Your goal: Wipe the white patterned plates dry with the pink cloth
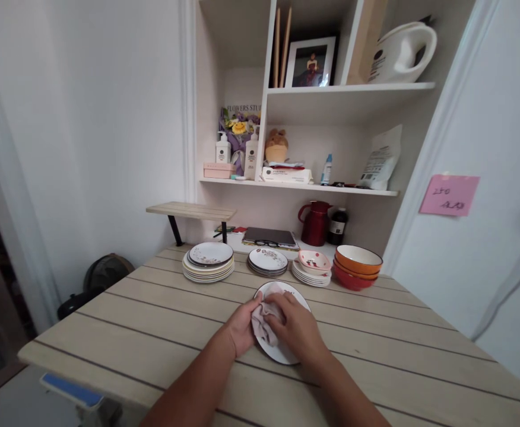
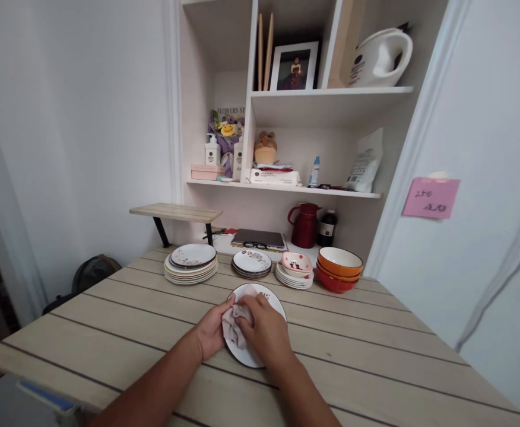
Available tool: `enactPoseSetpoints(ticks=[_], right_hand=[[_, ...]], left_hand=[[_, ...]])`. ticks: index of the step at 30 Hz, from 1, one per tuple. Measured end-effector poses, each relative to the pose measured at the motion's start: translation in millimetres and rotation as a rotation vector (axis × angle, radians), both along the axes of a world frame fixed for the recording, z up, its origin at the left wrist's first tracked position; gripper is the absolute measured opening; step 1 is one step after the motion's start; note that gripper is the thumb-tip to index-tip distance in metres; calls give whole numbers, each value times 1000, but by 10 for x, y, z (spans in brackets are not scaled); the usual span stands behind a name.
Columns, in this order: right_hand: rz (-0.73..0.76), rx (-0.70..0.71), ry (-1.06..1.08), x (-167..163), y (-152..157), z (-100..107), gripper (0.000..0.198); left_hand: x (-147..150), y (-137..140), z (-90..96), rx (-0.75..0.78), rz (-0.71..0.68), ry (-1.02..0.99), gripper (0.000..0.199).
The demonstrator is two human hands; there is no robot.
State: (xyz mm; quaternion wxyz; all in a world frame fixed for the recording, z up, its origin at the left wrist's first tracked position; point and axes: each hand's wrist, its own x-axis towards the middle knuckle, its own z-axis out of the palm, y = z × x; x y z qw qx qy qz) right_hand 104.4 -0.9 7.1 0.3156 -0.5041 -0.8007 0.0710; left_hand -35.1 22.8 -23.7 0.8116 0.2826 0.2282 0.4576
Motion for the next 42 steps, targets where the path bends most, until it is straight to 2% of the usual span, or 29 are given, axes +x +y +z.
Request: enactPoseSetpoints(ticks=[8,13,18,21,26,29,33,42], right_hand=[[-156,-37,-54,144,87,-10,26],[-248,-122,-139,189,69,46,21],[-168,-159,-173,246,75,46,19],[-99,-123,-128,213,51,36,17],[-74,-49,-11,98,4,22,14],[-67,-26,42,88,24,3,22],[-117,-44,23,129,66,-8,30],[-294,-174,-172,222,81,65,29]], left_hand=[[23,0,-42,0,-4,40,39],[15,-28,-19,1,-35,90,45],[6,-39,5,4,-61,154,49],[6,-25,3,-3,-48,180,50],[12,-32,12,19,-17,199,47],[15,-51,17,41,-18,197,44],[22,-66,20,51,-14,218,44],[15,-58,4,70,-59,244,42]])
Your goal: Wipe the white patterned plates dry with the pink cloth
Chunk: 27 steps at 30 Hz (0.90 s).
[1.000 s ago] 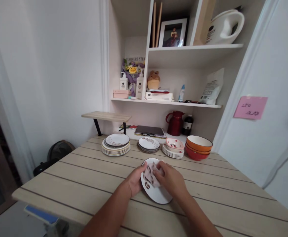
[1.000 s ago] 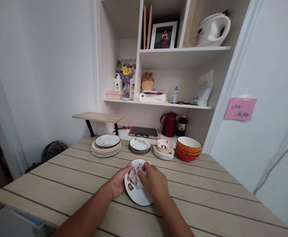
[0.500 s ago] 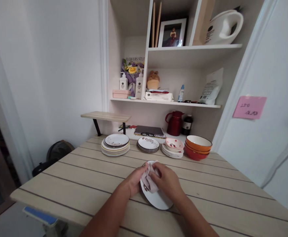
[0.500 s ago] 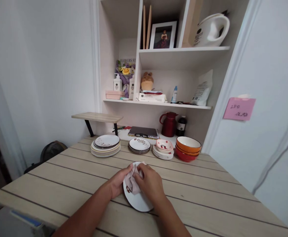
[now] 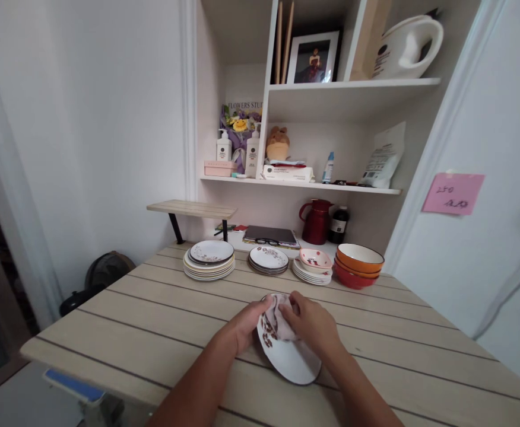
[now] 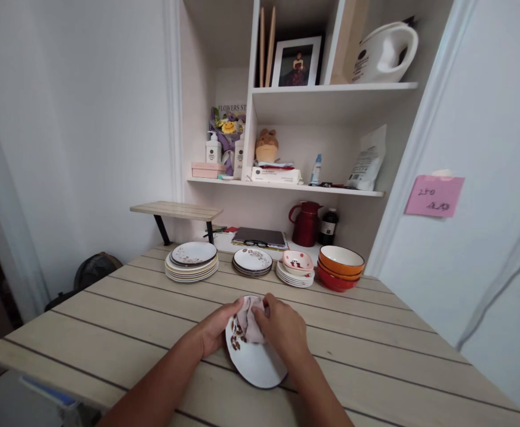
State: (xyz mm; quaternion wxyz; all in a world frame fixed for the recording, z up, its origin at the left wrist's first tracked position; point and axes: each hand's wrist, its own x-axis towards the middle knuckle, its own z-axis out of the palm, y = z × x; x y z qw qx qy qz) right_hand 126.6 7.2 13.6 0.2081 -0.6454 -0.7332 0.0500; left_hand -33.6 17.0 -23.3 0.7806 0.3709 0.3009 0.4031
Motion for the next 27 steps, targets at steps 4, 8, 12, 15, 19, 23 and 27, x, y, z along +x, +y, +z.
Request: enactPoseSetpoints(ticks=[4,8,12,15,19,23,27], right_hand=[[40,-49,-16,65,18,11,30],[150,-14,30,40,-13,2,28],[213,57,159,-75,-52,-17,22],[197,100,229,-135,-31,-35,26],[144,120,251,-109,49,-49,35],[69,63,183,-32,83,-29,30],[2,-6,102,11,48,15,28]], left_hand=[[-13,38,-60,13,-11,36,46],[-15,71,-100,28,7,102,54],[-13,62,-76,60,22,124,59],[-13,34,-34,67,16,123,59],[-4,10,-3,55,33,111,51],[11,11,-2,51,24,99,46],[8,-23,16,68,-17,110,46]])
